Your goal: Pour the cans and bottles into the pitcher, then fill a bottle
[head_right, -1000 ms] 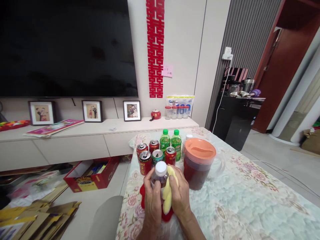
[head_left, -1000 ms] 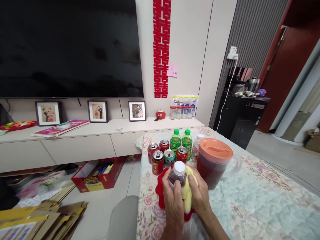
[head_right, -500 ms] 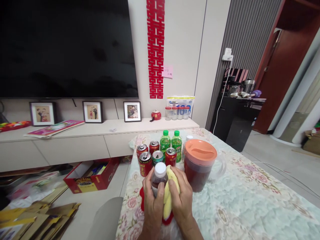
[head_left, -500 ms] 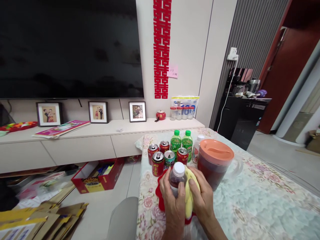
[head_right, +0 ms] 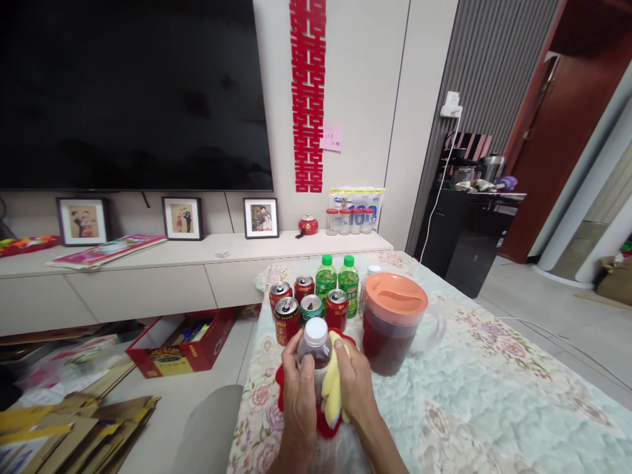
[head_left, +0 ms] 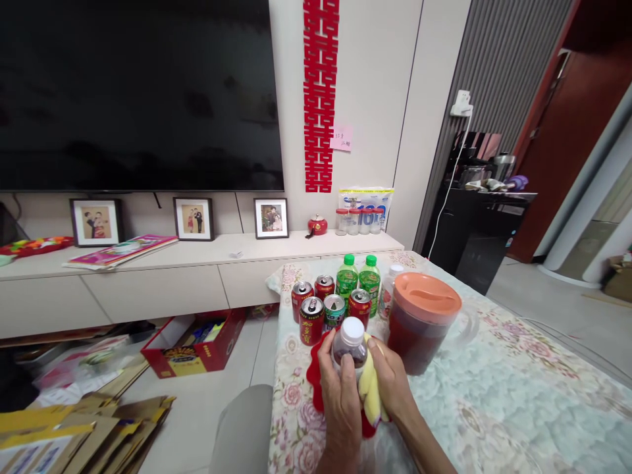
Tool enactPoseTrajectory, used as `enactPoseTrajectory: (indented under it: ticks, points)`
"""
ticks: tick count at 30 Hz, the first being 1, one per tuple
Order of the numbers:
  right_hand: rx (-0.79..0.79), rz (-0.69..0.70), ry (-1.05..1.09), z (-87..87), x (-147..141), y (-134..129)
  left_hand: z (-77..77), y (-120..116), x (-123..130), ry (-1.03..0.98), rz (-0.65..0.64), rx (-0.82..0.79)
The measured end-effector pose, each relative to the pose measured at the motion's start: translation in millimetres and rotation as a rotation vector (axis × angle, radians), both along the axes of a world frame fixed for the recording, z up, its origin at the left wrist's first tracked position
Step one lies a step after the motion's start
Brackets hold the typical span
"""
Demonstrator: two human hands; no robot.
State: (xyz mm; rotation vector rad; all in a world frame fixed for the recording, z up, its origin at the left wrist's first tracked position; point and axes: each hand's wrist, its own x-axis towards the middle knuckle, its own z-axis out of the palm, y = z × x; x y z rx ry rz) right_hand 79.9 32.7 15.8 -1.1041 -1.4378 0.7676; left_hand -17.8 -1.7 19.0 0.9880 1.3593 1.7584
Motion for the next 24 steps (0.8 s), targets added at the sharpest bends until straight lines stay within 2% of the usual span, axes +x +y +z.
enactPoseTrajectory:
  ticks: [4, 7, 9, 11, 14, 19, 24]
  points:
    - [0.056, -0.056, 0.0, -1.0, -3, -7, -1.9, 1, -2, 0.007, -0.016, 0.007]
    - [0.327, -0.145, -0.091, 3.2, -3, -17, -0.4, 0, -1, 0.03, -0.002, 0.03]
    - [0.531, -0.155, -0.196, 6.4, -2, -20, 1.9, 0, 0, 0.012, 0.005, 0.042]
    - [0.621, -0.128, -0.262, 8.2, 0, -20, 4.2, -1, 2, -0.001, 0.012, 0.047]
    - [0.521, -0.111, -0.224, 7.4, 2, -13, 5.9, -1, 3, 0.018, 0.033, 0.058]
    - [0.109, -0.012, -0.05, 3.2, 2, -4, 6.9, -3, 3, 0.017, 0.037, 0.053]
    - [0.024, 0.002, -0.053, 2.1, 0, -4, 10.2, -6, 2, -0.018, -0.004, 0.046]
